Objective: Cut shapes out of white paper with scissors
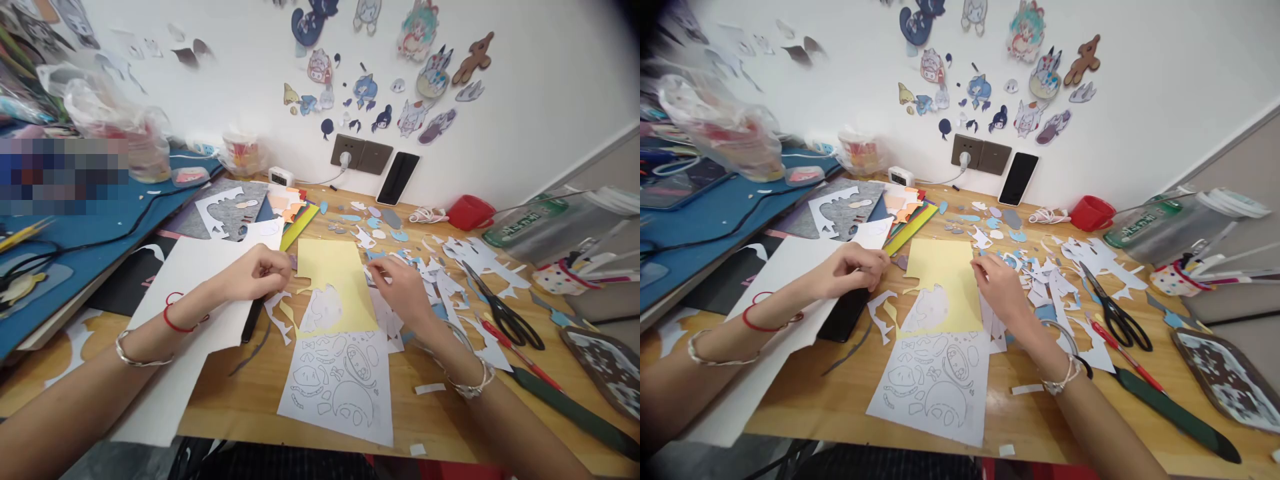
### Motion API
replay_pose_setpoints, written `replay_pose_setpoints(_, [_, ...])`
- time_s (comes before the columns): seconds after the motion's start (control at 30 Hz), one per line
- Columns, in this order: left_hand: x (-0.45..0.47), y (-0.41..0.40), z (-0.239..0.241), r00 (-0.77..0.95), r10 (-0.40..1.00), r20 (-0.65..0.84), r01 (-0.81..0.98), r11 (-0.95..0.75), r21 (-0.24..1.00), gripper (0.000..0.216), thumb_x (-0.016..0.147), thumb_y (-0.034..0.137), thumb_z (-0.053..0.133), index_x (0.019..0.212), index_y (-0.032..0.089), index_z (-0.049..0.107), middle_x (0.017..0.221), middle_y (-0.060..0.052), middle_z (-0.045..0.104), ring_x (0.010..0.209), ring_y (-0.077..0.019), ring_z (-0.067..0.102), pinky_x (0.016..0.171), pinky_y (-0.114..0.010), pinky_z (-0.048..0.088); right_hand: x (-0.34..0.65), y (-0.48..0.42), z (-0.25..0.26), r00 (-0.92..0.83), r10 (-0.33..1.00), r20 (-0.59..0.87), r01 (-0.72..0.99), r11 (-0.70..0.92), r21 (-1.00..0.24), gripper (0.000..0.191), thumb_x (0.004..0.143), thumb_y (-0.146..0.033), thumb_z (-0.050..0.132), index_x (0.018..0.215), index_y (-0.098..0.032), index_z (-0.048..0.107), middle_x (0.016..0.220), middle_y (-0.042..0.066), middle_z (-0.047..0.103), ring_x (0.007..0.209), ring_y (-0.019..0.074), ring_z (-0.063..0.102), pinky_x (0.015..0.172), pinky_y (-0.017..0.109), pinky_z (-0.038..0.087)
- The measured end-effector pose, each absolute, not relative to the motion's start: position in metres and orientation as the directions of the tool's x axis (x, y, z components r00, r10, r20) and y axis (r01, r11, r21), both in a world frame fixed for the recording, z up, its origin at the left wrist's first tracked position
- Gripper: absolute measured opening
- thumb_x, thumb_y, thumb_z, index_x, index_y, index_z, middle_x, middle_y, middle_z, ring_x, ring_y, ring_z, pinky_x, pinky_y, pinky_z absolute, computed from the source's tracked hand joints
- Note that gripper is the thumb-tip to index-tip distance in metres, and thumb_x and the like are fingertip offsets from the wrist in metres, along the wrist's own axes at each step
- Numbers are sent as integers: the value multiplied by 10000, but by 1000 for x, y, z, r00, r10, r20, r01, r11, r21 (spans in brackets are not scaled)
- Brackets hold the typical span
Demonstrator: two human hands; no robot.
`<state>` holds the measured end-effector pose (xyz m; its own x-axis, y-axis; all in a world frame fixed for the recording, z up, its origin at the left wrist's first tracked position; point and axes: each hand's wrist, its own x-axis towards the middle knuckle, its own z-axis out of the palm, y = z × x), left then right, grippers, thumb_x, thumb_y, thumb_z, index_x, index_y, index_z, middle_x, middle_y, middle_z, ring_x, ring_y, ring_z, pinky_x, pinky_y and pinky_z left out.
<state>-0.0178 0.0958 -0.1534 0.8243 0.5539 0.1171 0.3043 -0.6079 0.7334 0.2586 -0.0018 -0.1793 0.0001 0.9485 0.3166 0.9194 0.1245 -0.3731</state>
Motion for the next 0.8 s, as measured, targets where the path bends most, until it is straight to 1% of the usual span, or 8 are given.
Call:
replay_pose_setpoints(0.1, [-21,95,-150,835,530,147,273,-630,727,286,719,294,409,462,194,482,489,-19,504,541,-146,480,552,-278,414,255,9,-177,-39,971,238,909,133,-395,221,851,-141,429,904,-210,633,1007,63,634,942,216,582,840,348,434])
replay_pose_setpoints(0.2, [-17,86,-152,894,431,119,259,-715,649,191,735,217,454,623,197,608,598,-15,596,613,-153,539,615,-270,431,255,9,-179,-23,993,119,897,73,-437,270,765,-97,505,988,-193,624,1083,93,607,960,242,590,839,386,450])
replay_pose_setpoints(0.3, [-5,66,-160,939,338,59,282,-858,429,180,811,253,480,887,195,632,822,-54,654,805,-197,593,731,-306,457,257,3,-183,41,999,27,858,-21,-514,345,730,-141,568,1069,-202,582,1091,107,600,951,250,600,807,399,481])
replay_pose_setpoints(0.37, [5,49,-169,928,372,21,353,-896,268,295,790,342,573,1018,156,592,999,-127,630,953,-268,578,802,-377,464,257,0,-186,84,996,-10,814,-75,-576,353,728,-189,587,1079,-214,560,1128,108,586,989,252,591,802,394,495])
replay_pose_setpoints(0.5, [17,22,-183,891,454,8,452,-888,80,500,703,440,677,1076,134,546,1125,-202,571,1060,-361,530,798,-449,481,254,2,-187,180,982,-60,693,-170,-701,372,716,-228,602,1081,-221,525,1224,123,535,1060,256,572,828,400,501])
replay_pose_setpoints(0.6, [19,14,-188,892,451,40,450,-893,18,464,743,450,631,1073,137,540,1184,-227,542,1098,-385,508,791,-468,485,252,9,-184,251,964,-91,578,-225,-784,363,720,-217,589,1072,-220,504,1233,126,531,1007,227,610,795,366,524])
replay_pose_setpoints(0.7, [18,14,-190,892,451,27,451,-893,1,370,809,368,568,1091,131,533,1216,-224,527,1128,-378,492,821,-462,478,252,15,-179,335,935,-120,480,-278,-832,407,710,-214,596,1102,-192,486,1212,153,537,944,218,633,768,361,533])
replay_pose_setpoints(0.8, [17,14,-191,894,447,26,447,-895,11,338,837,296,516,1128,124,516,1243,-231,506,1151,-397,467,829,-481,471,252,15,-175,346,922,-175,399,-313,-862,487,700,-193,604,1169,-158,478,1093,142,608,888,220,649,755,362,536])
